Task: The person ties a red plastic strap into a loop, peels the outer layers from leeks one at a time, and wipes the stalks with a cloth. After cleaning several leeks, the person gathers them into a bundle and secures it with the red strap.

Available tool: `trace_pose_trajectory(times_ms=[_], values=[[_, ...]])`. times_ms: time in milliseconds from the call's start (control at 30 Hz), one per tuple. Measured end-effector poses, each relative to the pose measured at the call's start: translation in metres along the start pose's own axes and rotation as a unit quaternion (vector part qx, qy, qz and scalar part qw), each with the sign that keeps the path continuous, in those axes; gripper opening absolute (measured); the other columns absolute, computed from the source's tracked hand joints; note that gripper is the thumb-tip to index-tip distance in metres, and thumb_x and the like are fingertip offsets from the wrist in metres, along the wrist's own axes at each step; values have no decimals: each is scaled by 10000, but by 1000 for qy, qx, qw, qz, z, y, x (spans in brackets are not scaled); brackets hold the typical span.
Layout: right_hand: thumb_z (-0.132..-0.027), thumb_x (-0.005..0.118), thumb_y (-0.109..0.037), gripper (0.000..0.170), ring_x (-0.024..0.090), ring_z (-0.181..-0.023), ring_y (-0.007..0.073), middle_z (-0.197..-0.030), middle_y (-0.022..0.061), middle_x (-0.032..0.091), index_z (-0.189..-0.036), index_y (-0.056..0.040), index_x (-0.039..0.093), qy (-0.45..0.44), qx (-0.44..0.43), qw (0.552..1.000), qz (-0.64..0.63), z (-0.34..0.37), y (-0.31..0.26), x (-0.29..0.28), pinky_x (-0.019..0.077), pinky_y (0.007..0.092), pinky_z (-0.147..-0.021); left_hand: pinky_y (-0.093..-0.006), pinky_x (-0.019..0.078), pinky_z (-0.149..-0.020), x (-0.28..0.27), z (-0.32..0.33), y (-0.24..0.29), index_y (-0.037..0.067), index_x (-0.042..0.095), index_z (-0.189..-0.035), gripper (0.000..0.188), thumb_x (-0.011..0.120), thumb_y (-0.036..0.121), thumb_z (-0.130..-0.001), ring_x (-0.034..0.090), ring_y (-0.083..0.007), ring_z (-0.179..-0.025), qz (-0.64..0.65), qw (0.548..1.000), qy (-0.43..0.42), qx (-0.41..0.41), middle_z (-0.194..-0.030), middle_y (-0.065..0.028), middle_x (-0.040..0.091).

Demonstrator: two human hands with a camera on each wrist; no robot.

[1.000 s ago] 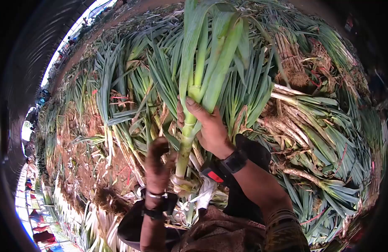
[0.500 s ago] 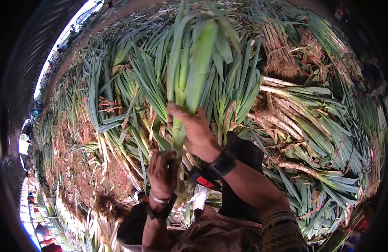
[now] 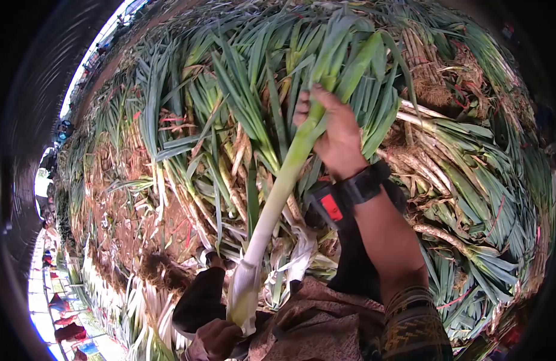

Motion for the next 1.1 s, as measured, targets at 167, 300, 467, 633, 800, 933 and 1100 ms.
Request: trace_pose_trajectory(times_ms=[167, 300, 467, 633, 800, 933, 1100], values=[[-861, 521, -103, 119, 452, -657, 149, -797, 68, 484, -931, -46, 443, -4, 18, 1000, 4, -9, 6, -7, 417, 263, -558, -370, 438, -573, 13, 36, -5, 10, 520, -901, 187, 570, -16, -722, 538, -298, -657, -7, 995, 24, -95, -757, -124, 503], [-873, 518, -147, 184, 507, -730, 156, -889, 83, 532, -1010, -25, 505, 22, -11, 995, 97, -23, -7, -38, 455, 270, -618, -374, 438, -554, 14, 59, -4, 22, 525, -912, 151, 560, 4, -766, 557, -296, -650, 36, 987, 41, -148, -764, -126, 521], [-876, 521, -210, 241, 516, -752, 158, -928, 74, 549, -1060, -57, 496, 89, -16, 984, 152, -26, -11, -48, 466, 277, -637, -364, 453, -564, 3, 84, -21, 60, 550, -858, 115, 605, 108, -769, 569, -282, -666, 54, 967, 138, -206, -764, -124, 535], [-882, 521, -200, 192, 430, -656, 111, -793, 27, 457, -951, -31, 462, -36, 33, 998, 50, -32, -8, -40, 402, 226, -541, -379, 439, -768, -24, 103, -81, 44, 552, -1049, 336, 639, 160, -746, 536, -306, -891, -103, 909, 289, -283, -986, -122, 551], [-900, 493, -218, 215, 439, -628, 113, -778, 27, 470, -932, -7, 465, 26, -47, 994, 91, -10, -12, -22, 414, 221, -551, -454, 280, -980, -49, 17, -49, 76, 325, -1326, 700, 648, 287, -743, 424, -337, -1118, -82, 906, 369, -193, -1233, -160, 426], [-902, 495, -246, 241, 470, -633, 125, -764, 47, 490, -954, -11, 478, -28, 48, 998, 40, -32, -6, -47, 426, 228, -532, -451, 309, -984, 46, -38, -87, 98, 323, -1335, 621, 586, 265, -798, 484, -310, -1079, -116, 943, 255, -181, -1169, -164, 484], [-898, 505, -277, 273, 474, -668, 130, -819, 50, 510, -1027, -38, 483, 52, -23, 997, 56, 9, 3, 6, 428, 237, -573, -392, 491, -749, 54, -30, -95, 78, 329, -1322, 589, 587, 242, -819, 584, -349, -879, 72, 929, 316, -176, -1047, -212, 551]])
Point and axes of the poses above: each hand's wrist, its own z-axis away from the middle knuckle, its own x-axis out of the palm, y = z × x, the point moved 10 cm from there along -z, towards the middle knuckle
